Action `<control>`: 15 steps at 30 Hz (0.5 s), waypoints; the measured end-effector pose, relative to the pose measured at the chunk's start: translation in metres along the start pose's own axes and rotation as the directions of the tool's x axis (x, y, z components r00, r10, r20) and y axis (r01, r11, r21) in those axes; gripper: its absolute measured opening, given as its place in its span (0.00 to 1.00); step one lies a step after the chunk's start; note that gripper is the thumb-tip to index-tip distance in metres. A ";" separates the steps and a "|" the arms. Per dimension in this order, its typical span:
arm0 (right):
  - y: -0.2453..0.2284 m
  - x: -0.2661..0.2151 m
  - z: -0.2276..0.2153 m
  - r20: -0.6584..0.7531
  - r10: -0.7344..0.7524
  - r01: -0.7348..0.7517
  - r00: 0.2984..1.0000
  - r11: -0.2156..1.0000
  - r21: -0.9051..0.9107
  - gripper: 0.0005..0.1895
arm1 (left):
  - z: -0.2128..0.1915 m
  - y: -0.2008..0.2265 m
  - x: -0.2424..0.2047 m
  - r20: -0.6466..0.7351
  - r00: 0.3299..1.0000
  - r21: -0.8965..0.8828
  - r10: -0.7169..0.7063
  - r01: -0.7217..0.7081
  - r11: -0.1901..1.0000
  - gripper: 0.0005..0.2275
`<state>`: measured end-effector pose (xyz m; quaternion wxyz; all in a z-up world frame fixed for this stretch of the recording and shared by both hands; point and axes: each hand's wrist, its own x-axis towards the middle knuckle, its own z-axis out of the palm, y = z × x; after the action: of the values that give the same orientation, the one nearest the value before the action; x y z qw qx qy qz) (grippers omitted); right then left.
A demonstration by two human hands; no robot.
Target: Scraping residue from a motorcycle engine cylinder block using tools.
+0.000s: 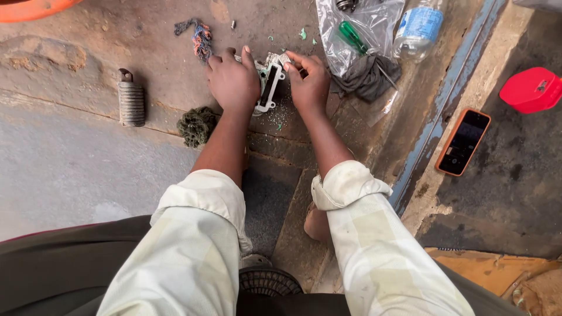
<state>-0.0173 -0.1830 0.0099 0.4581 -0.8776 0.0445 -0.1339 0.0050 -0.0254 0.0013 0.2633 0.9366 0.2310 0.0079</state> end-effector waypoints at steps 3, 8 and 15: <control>-0.005 -0.011 0.002 0.048 0.034 -0.035 0.998 0.999 0.024 0.15 | -0.013 0.006 -0.004 -0.032 0.996 0.014 0.085 -0.084 0.996 0.17; -0.018 -0.012 0.010 0.078 -0.131 0.139 0.988 0.983 -0.117 0.13 | -0.003 0.002 0.003 -0.084 0.981 -0.010 0.176 -0.178 0.984 0.16; -0.031 -0.032 0.003 0.075 -0.135 0.144 0.988 0.982 -0.126 0.07 | -0.005 -0.003 -0.004 -0.103 0.971 -0.007 0.217 -0.219 0.976 0.14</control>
<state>-0.0482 -0.1563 0.0278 0.3903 -0.9106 -0.0234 -0.1335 -0.0002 -0.0225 0.0049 0.2571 0.9523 0.1396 0.0864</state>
